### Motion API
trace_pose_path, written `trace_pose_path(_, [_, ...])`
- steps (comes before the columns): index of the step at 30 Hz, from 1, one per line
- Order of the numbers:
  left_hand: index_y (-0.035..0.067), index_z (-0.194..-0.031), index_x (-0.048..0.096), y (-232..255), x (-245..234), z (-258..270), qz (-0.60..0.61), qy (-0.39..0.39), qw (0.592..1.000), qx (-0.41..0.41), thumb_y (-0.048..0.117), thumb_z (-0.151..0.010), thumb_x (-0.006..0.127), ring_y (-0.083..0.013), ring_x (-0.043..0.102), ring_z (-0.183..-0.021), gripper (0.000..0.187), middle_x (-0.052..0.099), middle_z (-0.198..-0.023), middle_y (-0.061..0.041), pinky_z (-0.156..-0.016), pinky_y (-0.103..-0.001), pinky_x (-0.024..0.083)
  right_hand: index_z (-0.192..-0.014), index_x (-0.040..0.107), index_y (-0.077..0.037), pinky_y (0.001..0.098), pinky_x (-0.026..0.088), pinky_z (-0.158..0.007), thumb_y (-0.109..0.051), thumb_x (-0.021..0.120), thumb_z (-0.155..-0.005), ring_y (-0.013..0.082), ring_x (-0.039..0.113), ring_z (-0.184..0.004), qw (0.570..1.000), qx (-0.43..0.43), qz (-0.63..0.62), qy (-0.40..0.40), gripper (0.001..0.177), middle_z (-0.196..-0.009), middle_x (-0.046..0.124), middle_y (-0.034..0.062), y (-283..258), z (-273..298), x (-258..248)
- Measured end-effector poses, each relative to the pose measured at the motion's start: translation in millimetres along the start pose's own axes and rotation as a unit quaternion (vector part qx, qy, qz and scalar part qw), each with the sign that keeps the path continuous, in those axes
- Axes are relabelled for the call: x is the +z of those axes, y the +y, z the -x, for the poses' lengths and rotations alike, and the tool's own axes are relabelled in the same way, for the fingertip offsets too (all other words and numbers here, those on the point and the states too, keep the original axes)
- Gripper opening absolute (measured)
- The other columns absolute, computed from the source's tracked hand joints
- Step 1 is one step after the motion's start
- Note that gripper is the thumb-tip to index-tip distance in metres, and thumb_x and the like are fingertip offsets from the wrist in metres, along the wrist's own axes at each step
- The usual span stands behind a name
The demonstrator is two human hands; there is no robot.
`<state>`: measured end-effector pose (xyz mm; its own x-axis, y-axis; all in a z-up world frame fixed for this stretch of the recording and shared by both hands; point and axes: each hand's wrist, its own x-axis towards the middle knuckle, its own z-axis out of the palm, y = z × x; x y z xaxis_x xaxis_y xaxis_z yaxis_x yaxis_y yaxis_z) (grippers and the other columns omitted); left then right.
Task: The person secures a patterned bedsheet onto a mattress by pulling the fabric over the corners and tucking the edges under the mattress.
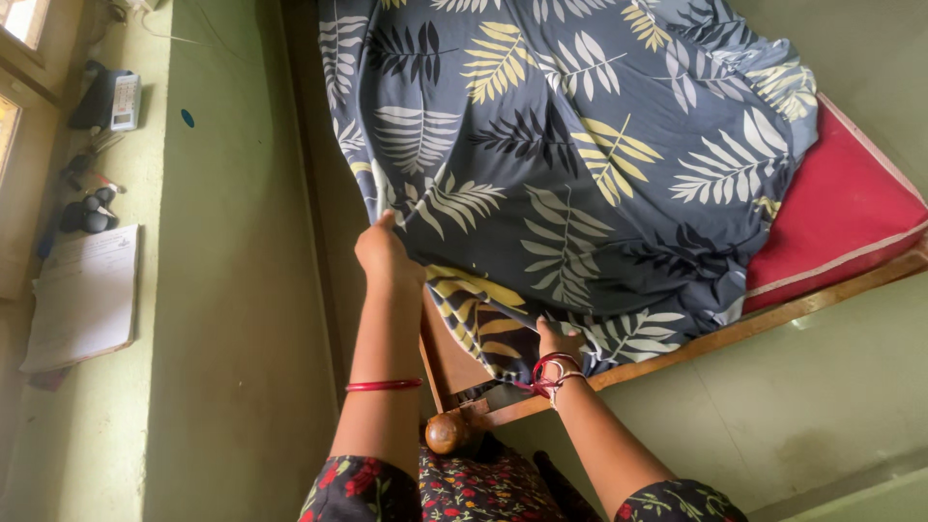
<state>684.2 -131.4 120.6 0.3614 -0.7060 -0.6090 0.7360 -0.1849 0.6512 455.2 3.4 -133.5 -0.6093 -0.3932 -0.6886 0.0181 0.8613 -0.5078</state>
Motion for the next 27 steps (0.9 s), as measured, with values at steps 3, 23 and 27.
trace_pose_path(3, [-0.011, -0.123, 0.056, 24, 6, 12, 0.066, -0.062, 0.996, -0.006, 0.012, -0.095, 0.057, -0.0372, 0.072, -0.104, 0.036, 0.068, -0.117, -0.023, -0.09, -0.052, 0.061, -0.145, 0.057, -0.016, 0.0606, 0.054, -0.093, -0.064, 0.061, -0.08, 0.0379, 0.062, -0.125, 0.973, 0.106, -0.096, -0.181, 0.081, -0.148, 0.06, 0.0156, 15, -8, -8])
trace_pose_path(23, [0.004, -0.102, 0.055, 32, -30, -55, -0.004, -0.092, 0.984, 0.153, 0.014, -0.097, 0.067, -0.0209, 0.055, -0.076, 0.016, 0.059, -0.09, -0.011, -0.069, -0.037, 0.048, -0.087, 0.056, -0.013, 0.0641, 0.042, -0.11, -0.042, 0.06, -0.105, 0.0302, 0.059, -0.103, 0.64, -0.003, -0.661, -0.392, 0.034, -0.1, 0.064, 0.0093, -71, 5, 59])
trace_pose_path(27, [0.001, -0.132, 0.056, -46, -111, -65, 0.018, 0.15, 0.988, -0.029, 0.034, -0.101, 0.056, -0.0228, 0.067, -0.1, 0.046, 0.064, -0.121, -0.009, -0.086, -0.04, 0.058, -0.068, 0.053, -0.013, 0.0441, 0.053, -0.093, -0.035, 0.06, -0.099, 0.0219, 0.062, -0.072, 0.637, 0.054, -0.684, -0.351, 0.039, -0.067, 0.06, 0.0049, -93, 48, 47])
